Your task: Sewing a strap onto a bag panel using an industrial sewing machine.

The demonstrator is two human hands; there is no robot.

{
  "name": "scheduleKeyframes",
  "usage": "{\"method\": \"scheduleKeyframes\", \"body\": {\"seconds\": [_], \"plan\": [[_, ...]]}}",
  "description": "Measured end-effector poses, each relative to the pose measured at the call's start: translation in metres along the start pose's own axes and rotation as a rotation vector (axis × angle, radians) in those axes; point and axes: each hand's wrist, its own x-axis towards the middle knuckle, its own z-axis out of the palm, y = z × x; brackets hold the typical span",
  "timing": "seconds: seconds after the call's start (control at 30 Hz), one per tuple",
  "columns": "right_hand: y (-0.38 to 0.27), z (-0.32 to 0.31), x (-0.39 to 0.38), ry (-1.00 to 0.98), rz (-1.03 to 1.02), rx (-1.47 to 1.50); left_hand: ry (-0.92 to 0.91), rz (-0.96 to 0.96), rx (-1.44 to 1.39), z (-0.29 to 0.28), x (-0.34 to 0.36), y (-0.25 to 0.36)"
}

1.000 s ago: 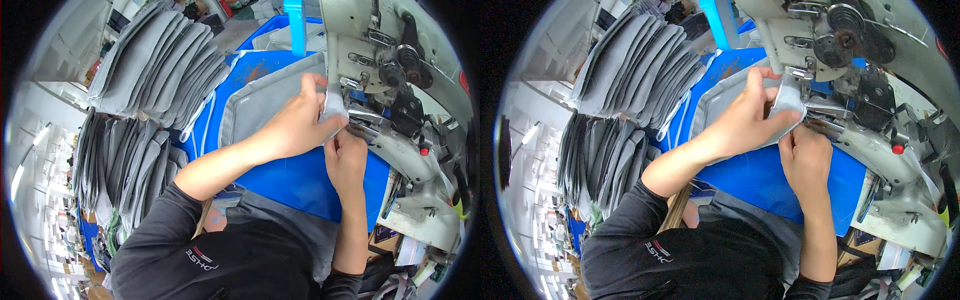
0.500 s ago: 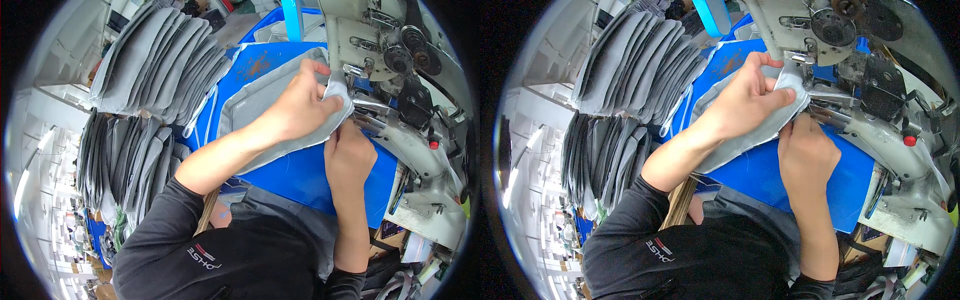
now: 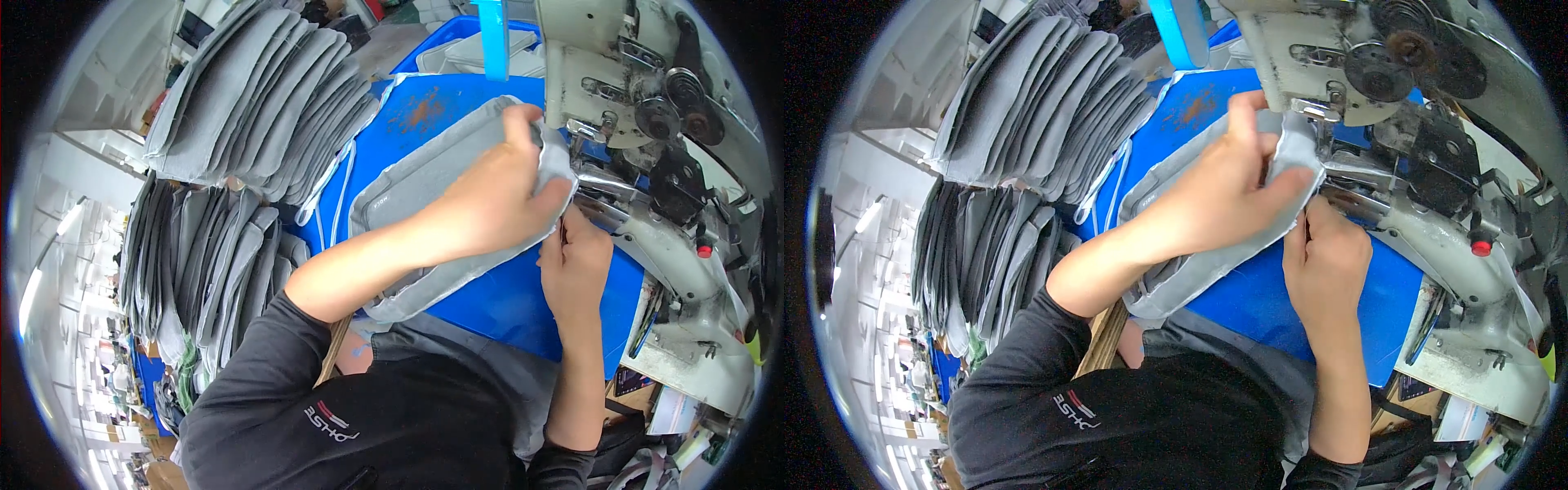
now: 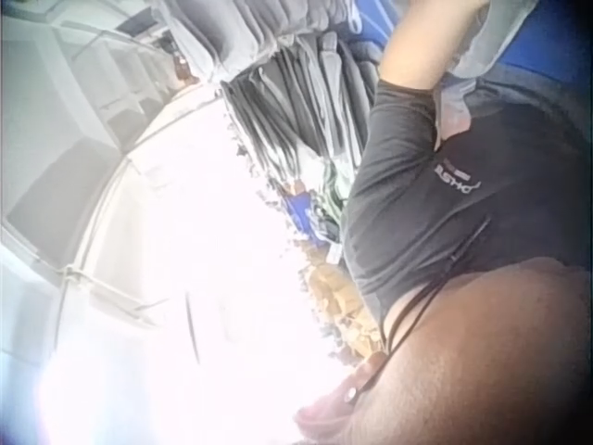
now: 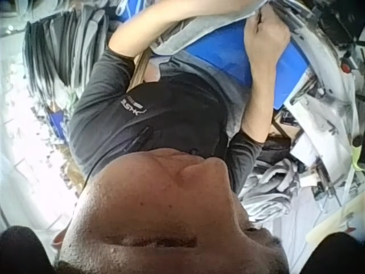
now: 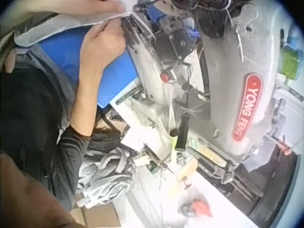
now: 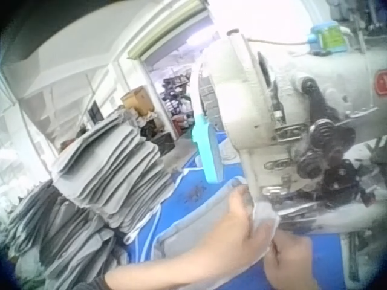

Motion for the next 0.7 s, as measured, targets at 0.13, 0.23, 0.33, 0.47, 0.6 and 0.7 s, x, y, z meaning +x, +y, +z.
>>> {"method": "scheduleKeyframes", "body": {"seconds": [0.13,0.23,0.33,0.47,0.6,0.7], "plan": [[0.003,0.001,0.002,0.031,-0.058,0.004,-0.031,-0.007,-0.015,0.002,0.007,-0.007],[0.004,-0.001,0.002,0.031,-0.032,0.035,-0.007,-0.004,-0.004,0.007,0.010,-0.004],[0.000,-0.003,0.004,0.040,-0.023,0.090,0.025,-0.042,0.032,0.010,0.012,-0.007],[-0.013,-0.009,0.008,0.000,0.212,0.327,0.077,0.001,0.013,0.004,0.015,-0.010],[-0.012,-0.008,0.007,0.015,0.199,0.401,0.377,0.338,0.381,-0.013,-0.004,-0.027],[-0.003,-0.004,0.007,0.007,0.127,0.378,0.385,1.356,0.835,-0.017,0.001,-0.040]]}}
